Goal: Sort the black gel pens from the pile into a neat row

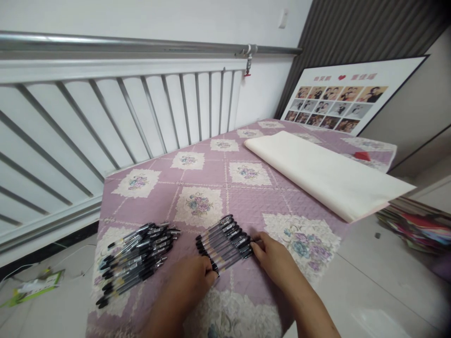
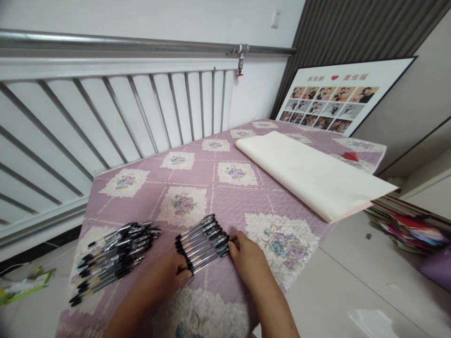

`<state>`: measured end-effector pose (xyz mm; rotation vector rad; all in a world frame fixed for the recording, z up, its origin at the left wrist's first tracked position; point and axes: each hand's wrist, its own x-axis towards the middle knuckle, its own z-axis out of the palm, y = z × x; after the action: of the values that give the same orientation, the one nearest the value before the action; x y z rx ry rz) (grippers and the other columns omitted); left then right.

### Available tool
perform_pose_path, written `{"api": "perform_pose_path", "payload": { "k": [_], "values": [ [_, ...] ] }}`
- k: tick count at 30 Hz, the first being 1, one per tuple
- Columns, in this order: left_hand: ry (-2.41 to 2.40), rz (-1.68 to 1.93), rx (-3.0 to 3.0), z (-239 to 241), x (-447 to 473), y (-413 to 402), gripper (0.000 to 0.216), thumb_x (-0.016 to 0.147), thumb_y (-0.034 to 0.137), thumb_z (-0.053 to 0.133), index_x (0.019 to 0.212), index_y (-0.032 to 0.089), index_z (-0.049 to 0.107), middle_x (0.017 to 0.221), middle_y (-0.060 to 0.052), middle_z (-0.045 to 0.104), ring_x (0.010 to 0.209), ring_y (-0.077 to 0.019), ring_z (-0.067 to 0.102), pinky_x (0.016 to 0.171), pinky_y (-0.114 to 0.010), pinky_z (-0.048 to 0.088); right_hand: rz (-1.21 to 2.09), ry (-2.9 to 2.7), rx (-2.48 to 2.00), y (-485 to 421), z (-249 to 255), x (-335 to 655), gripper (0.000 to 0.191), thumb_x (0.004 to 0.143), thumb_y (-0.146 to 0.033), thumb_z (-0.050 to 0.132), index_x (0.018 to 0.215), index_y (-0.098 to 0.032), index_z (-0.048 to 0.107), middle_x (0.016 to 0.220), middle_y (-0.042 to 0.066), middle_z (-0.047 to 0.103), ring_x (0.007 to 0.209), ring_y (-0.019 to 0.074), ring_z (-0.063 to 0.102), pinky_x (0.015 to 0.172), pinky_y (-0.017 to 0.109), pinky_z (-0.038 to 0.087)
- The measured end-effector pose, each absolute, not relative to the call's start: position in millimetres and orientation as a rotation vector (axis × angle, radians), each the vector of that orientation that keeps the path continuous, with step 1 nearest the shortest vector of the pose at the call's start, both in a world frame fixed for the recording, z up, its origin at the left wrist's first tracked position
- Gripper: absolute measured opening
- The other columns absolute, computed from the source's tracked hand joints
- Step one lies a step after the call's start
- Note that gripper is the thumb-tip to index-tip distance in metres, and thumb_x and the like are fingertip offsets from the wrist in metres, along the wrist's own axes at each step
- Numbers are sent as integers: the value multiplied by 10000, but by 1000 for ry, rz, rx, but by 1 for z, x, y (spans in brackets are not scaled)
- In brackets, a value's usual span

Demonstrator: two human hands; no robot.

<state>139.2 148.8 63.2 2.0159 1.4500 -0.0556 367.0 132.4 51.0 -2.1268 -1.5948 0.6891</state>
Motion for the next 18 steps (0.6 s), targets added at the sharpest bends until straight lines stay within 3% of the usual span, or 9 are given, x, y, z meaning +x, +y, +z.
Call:
{"api": "perform_pose_path", "payload": {
  "k": [13, 18],
  "values": [
    [1442, 21, 2014, 57, 133, 155, 144, 787, 269, 534, 730, 223, 659, 684, 10, 677, 620, -158, 577, 517, -261, 259, 739, -1578, -2092, 131, 52, 367, 155, 864, -301, 424, 878, -223, 558, 778, 47, 715, 678, 200, 663, 635, 290, 459],
    [1445, 10, 2003, 56, 134, 154, 143, 787, 263, 538, 726, 211, 656, 683, 7, 673, 620, -156, 572, 519, -256, 264, 718, -1595, -2112, 132, 53, 367, 172, 867, -304, 427, 890, -217, 574, 835, 60, 726, 765, 212, 680, 684, 291, 473]
  ]
}}
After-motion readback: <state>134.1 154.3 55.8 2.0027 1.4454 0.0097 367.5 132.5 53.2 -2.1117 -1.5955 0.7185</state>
